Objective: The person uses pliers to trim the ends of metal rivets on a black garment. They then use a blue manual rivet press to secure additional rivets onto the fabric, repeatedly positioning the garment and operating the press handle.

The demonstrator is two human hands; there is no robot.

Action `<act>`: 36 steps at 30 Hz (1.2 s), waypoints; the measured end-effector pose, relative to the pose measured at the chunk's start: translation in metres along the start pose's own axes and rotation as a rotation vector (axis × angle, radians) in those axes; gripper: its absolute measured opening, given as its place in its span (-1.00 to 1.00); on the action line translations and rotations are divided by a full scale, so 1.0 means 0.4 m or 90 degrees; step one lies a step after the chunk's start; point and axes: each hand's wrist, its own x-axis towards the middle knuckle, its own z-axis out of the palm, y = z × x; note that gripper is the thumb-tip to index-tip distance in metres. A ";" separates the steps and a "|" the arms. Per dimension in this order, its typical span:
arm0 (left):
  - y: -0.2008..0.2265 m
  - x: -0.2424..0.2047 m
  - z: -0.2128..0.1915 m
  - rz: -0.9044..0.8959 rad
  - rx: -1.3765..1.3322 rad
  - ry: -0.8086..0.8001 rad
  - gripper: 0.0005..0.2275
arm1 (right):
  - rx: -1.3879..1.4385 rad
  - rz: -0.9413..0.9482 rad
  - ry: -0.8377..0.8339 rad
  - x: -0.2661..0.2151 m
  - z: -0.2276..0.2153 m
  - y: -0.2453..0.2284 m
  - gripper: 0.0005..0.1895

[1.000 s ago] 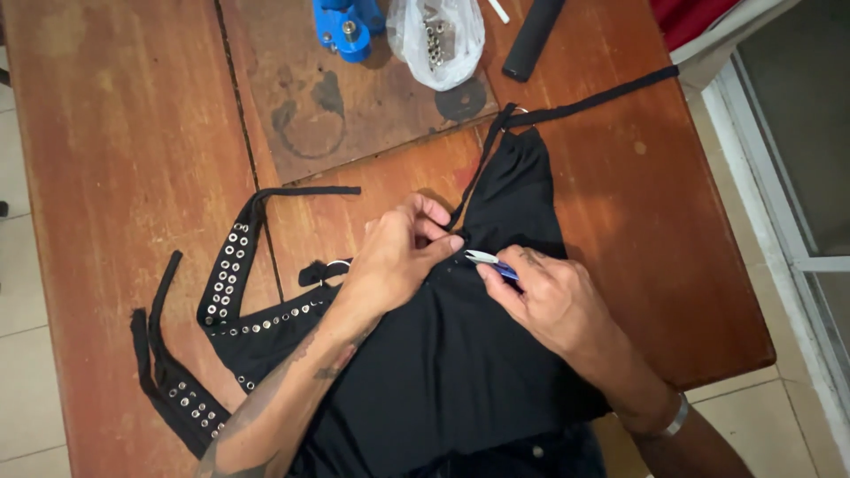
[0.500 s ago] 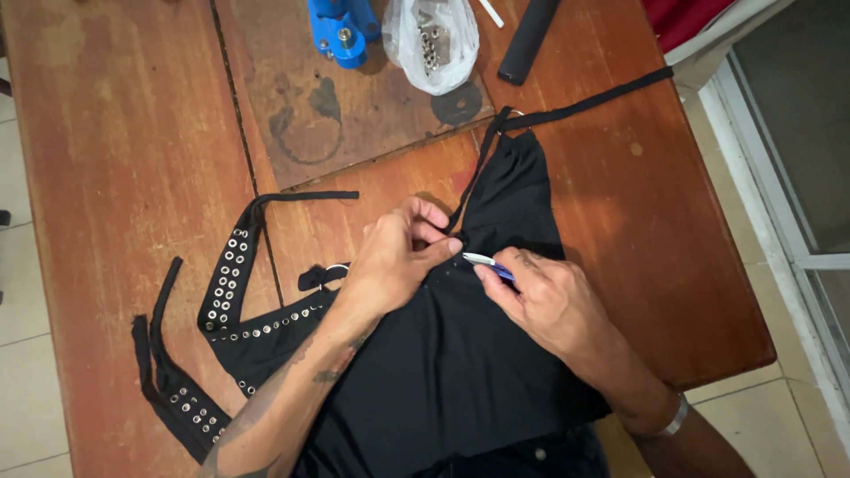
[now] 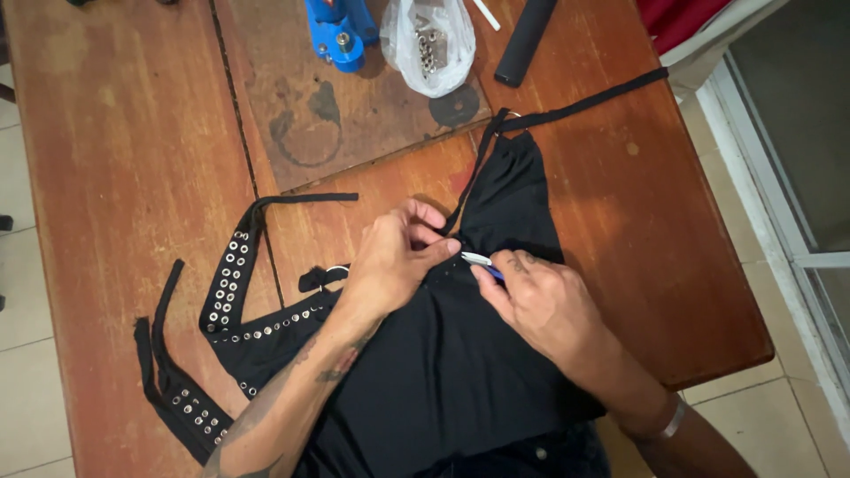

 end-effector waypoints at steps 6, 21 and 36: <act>0.012 -0.006 0.004 -0.043 0.012 0.016 -0.58 | -0.102 -0.027 0.006 -0.005 0.004 -0.016 -0.67; -0.002 0.007 0.013 -0.006 0.013 0.038 -0.67 | 0.166 0.083 0.008 0.025 -0.031 -0.001 -0.71; 0.041 -0.016 0.027 -0.008 -0.006 0.072 -0.55 | 0.332 0.117 -0.144 0.111 -0.073 0.095 -0.76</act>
